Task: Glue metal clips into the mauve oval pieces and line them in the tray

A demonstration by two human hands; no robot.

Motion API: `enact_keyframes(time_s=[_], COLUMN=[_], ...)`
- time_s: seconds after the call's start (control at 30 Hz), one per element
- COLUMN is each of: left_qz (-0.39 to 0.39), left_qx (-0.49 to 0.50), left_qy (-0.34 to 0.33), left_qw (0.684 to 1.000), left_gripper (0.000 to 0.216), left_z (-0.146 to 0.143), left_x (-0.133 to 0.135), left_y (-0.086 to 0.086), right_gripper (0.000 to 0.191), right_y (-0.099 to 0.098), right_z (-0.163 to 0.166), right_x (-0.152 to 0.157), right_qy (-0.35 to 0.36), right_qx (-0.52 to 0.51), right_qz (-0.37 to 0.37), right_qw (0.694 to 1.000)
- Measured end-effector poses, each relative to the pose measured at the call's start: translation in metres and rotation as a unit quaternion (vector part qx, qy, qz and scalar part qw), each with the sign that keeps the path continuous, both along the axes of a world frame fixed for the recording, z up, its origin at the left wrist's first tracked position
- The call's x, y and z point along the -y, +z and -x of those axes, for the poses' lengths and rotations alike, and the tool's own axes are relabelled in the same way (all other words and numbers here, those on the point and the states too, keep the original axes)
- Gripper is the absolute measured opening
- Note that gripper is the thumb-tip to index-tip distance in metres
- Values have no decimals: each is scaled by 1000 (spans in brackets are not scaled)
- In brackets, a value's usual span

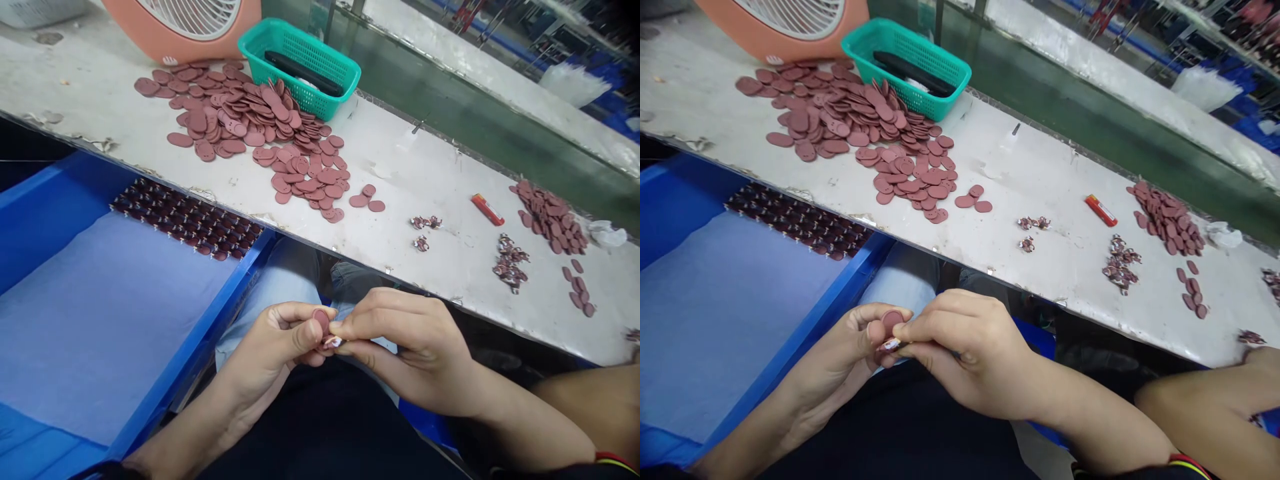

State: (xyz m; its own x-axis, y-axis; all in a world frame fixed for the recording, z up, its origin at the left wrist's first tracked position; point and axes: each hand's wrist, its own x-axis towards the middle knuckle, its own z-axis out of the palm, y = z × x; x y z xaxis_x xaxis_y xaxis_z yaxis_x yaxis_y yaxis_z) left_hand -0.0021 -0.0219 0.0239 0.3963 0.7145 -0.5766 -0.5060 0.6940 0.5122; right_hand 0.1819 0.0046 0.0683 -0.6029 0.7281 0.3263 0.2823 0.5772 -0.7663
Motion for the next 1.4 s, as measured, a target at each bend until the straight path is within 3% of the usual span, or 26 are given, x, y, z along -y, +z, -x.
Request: enact_keyframes(time_s=[0.6,0.67,0.83,1.07,1.4], left_qz=[-8,-8,11,14,40], left_qx=[11,21,34,54,72], left_qy=[15,2,24,14,44], left_qw=[1000,1000,999,998,996], left_gripper=[35,36,38,35,30], left_z=[9,12,21,22,20], left_x=[2,3,3,-3,-3], left_y=[-12,-16,-19,-18,-24], right_gripper=[7,12,54,17,7], right_y=[-13,-12,-9,-15,-25], right_z=[9,9,6,13,21], right_x=[-9,-8,-6,-13,-17], right_qy=[21,37,17,24,22], right_qx=[-8,-7,1,-35,-55], right_qz=[44,50,32,38,84], right_qw=[999,998,999,998,995])
